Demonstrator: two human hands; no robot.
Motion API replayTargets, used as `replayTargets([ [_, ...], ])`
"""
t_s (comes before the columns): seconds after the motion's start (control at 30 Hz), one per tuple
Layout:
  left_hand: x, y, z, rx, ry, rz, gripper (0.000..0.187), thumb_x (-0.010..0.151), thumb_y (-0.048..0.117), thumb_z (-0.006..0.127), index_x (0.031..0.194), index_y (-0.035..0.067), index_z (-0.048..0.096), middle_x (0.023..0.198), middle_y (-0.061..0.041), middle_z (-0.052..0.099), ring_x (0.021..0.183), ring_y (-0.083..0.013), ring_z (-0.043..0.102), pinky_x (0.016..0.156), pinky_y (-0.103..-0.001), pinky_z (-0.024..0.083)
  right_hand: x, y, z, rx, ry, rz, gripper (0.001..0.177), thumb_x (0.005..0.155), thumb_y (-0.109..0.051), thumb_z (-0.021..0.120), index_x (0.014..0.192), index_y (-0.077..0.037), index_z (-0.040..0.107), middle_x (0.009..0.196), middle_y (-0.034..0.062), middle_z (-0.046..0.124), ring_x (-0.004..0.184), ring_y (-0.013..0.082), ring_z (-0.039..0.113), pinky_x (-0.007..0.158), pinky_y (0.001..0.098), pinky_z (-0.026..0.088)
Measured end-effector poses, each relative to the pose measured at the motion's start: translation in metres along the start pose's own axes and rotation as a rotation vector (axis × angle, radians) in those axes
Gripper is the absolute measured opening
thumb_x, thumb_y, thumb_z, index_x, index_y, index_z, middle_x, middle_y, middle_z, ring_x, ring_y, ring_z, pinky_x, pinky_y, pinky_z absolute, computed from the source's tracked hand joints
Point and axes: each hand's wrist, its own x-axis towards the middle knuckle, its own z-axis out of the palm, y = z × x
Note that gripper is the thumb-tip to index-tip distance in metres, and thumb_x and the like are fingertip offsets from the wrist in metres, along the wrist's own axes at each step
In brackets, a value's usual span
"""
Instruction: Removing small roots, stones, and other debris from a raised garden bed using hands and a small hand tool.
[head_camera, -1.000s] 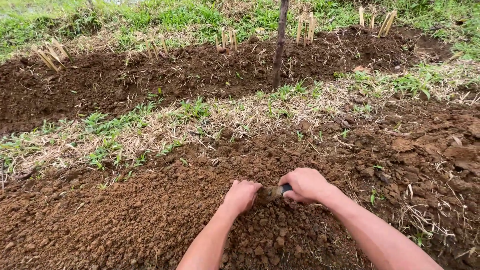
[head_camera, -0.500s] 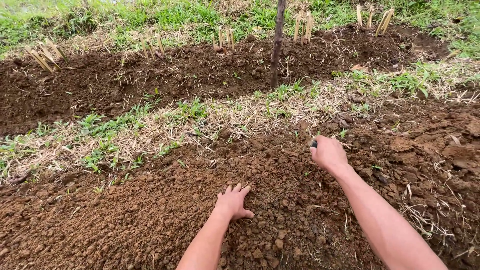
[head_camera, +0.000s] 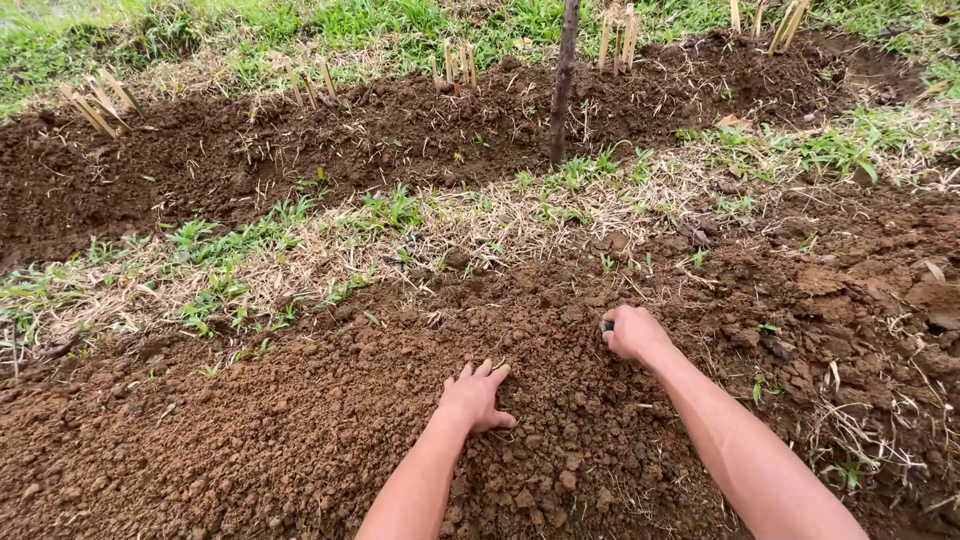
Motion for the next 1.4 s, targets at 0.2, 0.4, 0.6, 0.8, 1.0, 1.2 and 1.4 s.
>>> replayTargets([
  [0.2,0.004,0.0,0.004,-0.028,-0.006,0.001,0.113,0.099,0.068,0.08,0.19,0.036,0.021,0.199,-0.003,0.02,0.181,-0.0418,0.02,0.14,-0.073,0.029,-0.031,0.016,-0.013,-0.149,-0.145,-0.051,0.041,0.104,-0.036,0.082,0.145,-0.027,0.088,0.143,0.0202,0.087,0.144,0.041,0.077,0.121,0.0547,0.064],
  [0.4,0.017,-0.004,0.01,-0.04,-0.009,-0.01,0.113,0.098,0.065,0.084,0.19,0.037,0.024,0.198,-0.003,0.022,0.181,-0.0427,0.022,0.139,-0.075,0.031,-0.066,-0.012,-0.075,-0.225,-0.19,-0.036,0.04,0.105,-0.032,0.083,0.144,-0.024,0.089,0.141,0.0247,0.087,0.142,0.0432,0.079,0.122,0.0546,0.063],
  [0.6,0.014,-0.001,0.004,-0.038,0.002,-0.006,0.112,0.098,0.064,0.085,0.189,0.036,0.027,0.197,-0.004,0.026,0.18,-0.0437,0.025,0.137,-0.075,0.034,-0.036,-0.045,-0.103,-0.111,0.024,-0.024,0.04,0.111,-0.03,0.075,0.148,-0.022,0.087,0.133,0.0258,0.088,0.132,0.0429,0.083,0.116,0.0598,0.065],
  [0.8,0.017,-0.004,0.008,-0.032,0.03,0.002,0.111,0.095,0.063,0.087,0.188,0.035,0.032,0.196,-0.005,0.031,0.178,-0.0446,0.029,0.136,-0.076,0.037,0.033,-0.067,-0.034,0.053,0.137,-0.094,0.044,0.115,-0.03,0.068,0.155,-0.015,0.08,0.131,0.0274,0.086,0.131,0.0459,0.082,0.111,0.0651,0.065],
  [1.0,0.022,-0.005,0.013,-0.069,0.05,0.004,0.112,0.093,0.063,0.088,0.187,0.036,0.033,0.195,-0.006,0.032,0.178,-0.0449,0.03,0.135,-0.076,0.036,0.055,-0.075,-0.002,-0.044,0.028,-0.108,0.048,0.116,-0.036,0.066,0.16,-0.02,0.077,0.142,0.0279,0.084,0.141,0.048,0.076,0.116,0.0649,0.063],
  [1.2,0.011,-0.005,0.008,-0.082,0.066,0.032,0.115,0.092,0.064,0.088,0.188,0.035,0.033,0.196,-0.007,0.032,0.178,-0.046,0.03,0.136,-0.075,0.034,0.018,-0.09,0.001,-0.114,-0.043,-0.176,0.043,0.113,-0.031,0.071,0.153,-0.022,0.084,0.143,0.0296,0.086,0.143,0.0492,0.077,0.121,0.0625,0.062],
  [1.4,-0.001,-0.021,0.018,-0.08,0.12,0.09,0.116,0.088,0.071,0.087,0.186,0.035,0.037,0.195,-0.006,0.036,0.178,-0.0453,0.033,0.137,-0.073,0.037,-0.038,-0.115,-0.018,-0.242,-0.104,-0.225,0.041,0.114,-0.036,0.07,0.15,-0.027,0.087,0.137,0.0239,0.09,0.135,0.0422,0.084,0.115,0.0587,0.068],
])
